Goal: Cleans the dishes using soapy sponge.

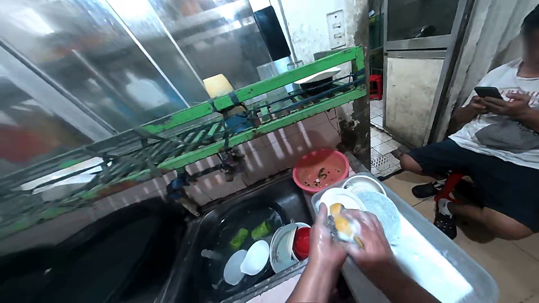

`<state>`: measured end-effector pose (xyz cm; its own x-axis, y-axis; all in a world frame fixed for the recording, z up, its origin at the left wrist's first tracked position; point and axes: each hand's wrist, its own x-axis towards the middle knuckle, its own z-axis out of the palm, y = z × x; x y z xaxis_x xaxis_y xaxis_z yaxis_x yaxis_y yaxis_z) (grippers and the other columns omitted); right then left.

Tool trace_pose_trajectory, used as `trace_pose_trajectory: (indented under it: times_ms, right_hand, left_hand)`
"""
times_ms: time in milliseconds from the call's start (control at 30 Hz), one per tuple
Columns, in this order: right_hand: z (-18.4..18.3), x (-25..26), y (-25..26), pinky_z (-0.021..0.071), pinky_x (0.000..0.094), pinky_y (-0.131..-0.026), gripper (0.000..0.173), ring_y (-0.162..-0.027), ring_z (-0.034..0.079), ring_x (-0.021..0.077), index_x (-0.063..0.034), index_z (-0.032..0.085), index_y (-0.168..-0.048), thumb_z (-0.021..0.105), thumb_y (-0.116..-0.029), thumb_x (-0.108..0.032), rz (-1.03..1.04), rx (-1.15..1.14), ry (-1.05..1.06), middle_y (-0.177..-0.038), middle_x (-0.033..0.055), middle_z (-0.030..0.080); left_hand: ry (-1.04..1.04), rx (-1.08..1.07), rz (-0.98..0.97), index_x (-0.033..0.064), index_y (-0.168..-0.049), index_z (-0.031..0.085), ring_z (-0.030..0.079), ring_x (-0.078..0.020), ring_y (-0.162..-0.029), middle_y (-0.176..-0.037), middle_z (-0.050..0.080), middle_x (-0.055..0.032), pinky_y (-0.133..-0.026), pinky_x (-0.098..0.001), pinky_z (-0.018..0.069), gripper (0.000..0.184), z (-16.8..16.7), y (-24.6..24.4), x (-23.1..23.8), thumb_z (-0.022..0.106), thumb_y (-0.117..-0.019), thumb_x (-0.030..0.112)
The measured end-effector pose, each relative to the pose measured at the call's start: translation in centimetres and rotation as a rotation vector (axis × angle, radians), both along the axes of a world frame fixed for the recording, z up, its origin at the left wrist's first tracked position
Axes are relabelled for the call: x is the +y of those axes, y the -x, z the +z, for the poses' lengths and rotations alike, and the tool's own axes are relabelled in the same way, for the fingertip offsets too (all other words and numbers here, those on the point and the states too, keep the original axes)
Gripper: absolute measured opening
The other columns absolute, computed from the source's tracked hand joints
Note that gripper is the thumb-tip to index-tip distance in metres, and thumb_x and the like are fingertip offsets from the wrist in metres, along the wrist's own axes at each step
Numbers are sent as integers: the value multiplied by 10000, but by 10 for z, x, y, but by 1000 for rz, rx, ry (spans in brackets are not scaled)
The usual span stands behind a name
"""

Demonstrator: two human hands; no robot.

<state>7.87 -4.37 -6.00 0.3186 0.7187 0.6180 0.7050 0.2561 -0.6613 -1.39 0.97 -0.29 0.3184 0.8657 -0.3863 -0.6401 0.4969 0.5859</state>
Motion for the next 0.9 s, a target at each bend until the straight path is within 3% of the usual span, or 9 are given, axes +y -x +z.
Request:
trace_pose_trajectory:
  times_ms: [100, 167, 300, 433, 533, 633, 667, 767, 900]
  right_hand:
    - [-2, 6, -39, 477, 542, -1066, 532, -1269, 578, 345, -76, 668, -1315, 705, -872, -368, 29, 192, 188, -1329, 161, 642]
    - [9, 7, -45, 447, 516, -1116, 558, -1321, 564, 323, -50, 596, -1405, 670, -928, -331, 6, 261, 348, -1424, 172, 595]
    - [15, 5, -19, 495, 500, -1083, 598, -1272, 626, 294, -11, 598, -1402, 650, -910, -348, 17, 210, 228, -1399, 160, 632]
    - [36, 32, -56, 568, 469, -814, 475, -951, 668, 257, -42, 528, -1398, 637, -1003, -283, -38, 877, 385, -1122, 182, 666]
    - [63, 28, -59, 563, 426, -740, 491, -865, 654, 204, -81, 517, -1408, 644, -975, -274, -41, 1061, 167, -1077, 127, 667]
    - [80, 14, -64, 592, 319, -671, 476, -789, 675, 116, -124, 507, -1391, 596, -956, -294, 122, 1157, 71, -991, 37, 688]
    - [78, 10, -70, 588, 302, -624, 464, -735, 676, 117, -115, 530, -1355, 598, -927, -280, 178, 1158, 136, -933, 42, 696]
    - [61, 8, -93, 585, 359, -760, 388, -849, 679, 174, -28, 599, -1298, 674, -934, -140, 195, 854, 547, -1003, 110, 693]
    - [35, 16, -66, 455, 574, -1081, 407, -1239, 617, 348, -68, 669, -1327, 683, -958, -240, 68, 225, 776, -1310, 193, 662]
  left_hand:
    - [43, -114, 24, 88, -1399, 500, 659, -344, -1135, -1242, 646, -205, -932, -560, 560, 501, 2, 5, -1, 323, -1102, 451]
    - [-11, 7, 45, 45, -1389, 503, 666, -323, -1118, -1231, 647, -207, -927, -523, 572, 481, -1, -2, -11, 324, -1118, 399]
    - [-355, 345, -88, -16, -1304, 605, 681, -234, -1113, -1201, 690, -173, -979, -431, 567, 525, -22, -1, -29, 322, -1121, 387]
    - [-475, 443, -76, -37, -1445, 494, 574, -204, -1307, -1426, 572, -184, -1108, -407, 483, 552, -16, 2, -31, 327, -1106, 365]
    - [-304, 465, 56, 97, -1490, 459, 609, -256, -1234, -1386, 580, -166, -994, -483, 547, 641, -12, -6, -9, 194, -1104, 535]
    - [-13, 248, -198, 208, -1567, 323, 630, -461, -1166, -1440, 531, -245, -782, -642, 577, 838, -8, 3, 10, 85, -987, 765]
    - [79, 141, -232, 171, -1535, 359, 632, -490, -1136, -1398, 551, -273, -785, -650, 571, 786, -4, 6, 13, 169, -1013, 726]
    - [151, 73, -46, 2, -1197, 493, 666, -346, -886, -1021, 627, -224, -723, -510, 586, 254, 5, 4, 16, 427, -966, 87]
    - [6, 252, 13, -49, -1138, 582, 685, -274, -851, -963, 668, -200, -739, -443, 596, 187, -14, -19, 2, 491, -984, 6]
